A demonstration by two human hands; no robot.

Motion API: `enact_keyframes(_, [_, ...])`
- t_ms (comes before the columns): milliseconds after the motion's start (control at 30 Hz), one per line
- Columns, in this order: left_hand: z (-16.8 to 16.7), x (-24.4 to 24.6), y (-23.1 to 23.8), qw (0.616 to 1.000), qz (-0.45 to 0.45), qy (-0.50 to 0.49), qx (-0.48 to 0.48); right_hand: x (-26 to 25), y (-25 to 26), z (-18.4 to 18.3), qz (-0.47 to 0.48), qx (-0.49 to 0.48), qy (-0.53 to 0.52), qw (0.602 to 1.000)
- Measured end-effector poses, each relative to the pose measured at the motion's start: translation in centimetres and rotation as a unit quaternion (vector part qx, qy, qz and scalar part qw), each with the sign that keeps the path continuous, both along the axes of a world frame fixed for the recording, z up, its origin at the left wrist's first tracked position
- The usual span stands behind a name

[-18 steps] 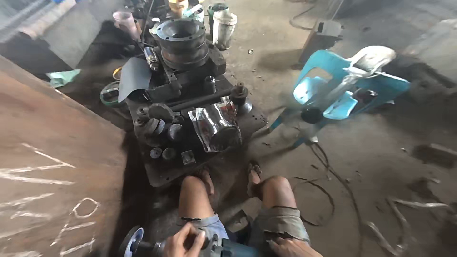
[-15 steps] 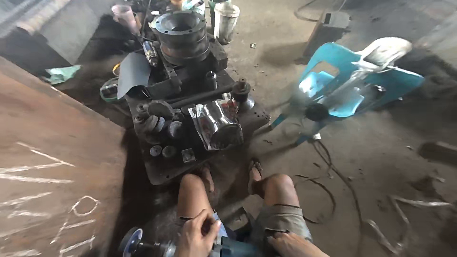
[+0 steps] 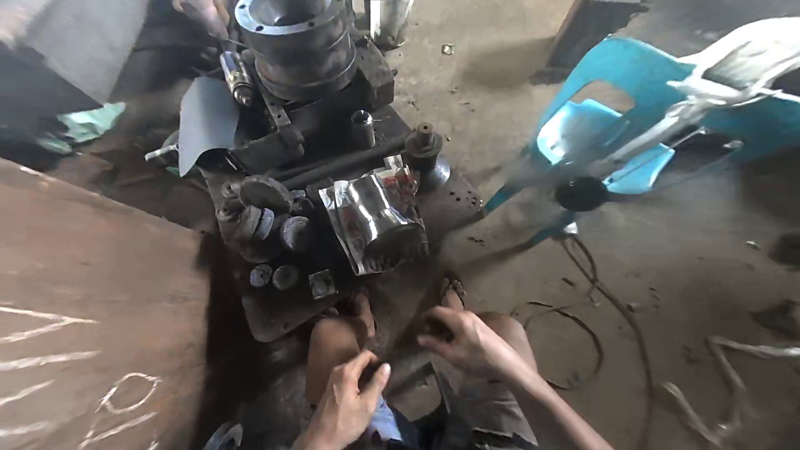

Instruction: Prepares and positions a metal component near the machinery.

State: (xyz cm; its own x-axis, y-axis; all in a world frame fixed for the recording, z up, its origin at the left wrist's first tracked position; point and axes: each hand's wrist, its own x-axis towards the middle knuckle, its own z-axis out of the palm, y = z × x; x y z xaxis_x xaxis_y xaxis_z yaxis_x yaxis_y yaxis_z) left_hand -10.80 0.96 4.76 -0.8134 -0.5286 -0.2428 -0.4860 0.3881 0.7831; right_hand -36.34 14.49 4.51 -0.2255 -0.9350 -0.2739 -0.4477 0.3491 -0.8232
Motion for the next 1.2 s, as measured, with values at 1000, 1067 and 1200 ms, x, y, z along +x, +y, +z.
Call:
enact_keyframes(1000, [5.7, -31.1, -29.3, 0.979, 0.003, -0.201, -0.034, -0.3, -15.2, -3.0, -0.481, -0.124, -0.647, 0.578])
enact_keyframes(1067, [5.0, -31.9, -29.2, 0.977, 0.003, -0.214, 0.005, -0.3, -15.2, -2.9, -0.482, -0.126, -0.652, 0.571])
enact_keyframes(1200, [4.6, -32.5, -29.0, 0.976, 0.005, -0.217, 0.022, -0.5, -15.4, -3.1, -0.484, -0.121, -0.658, 0.564])
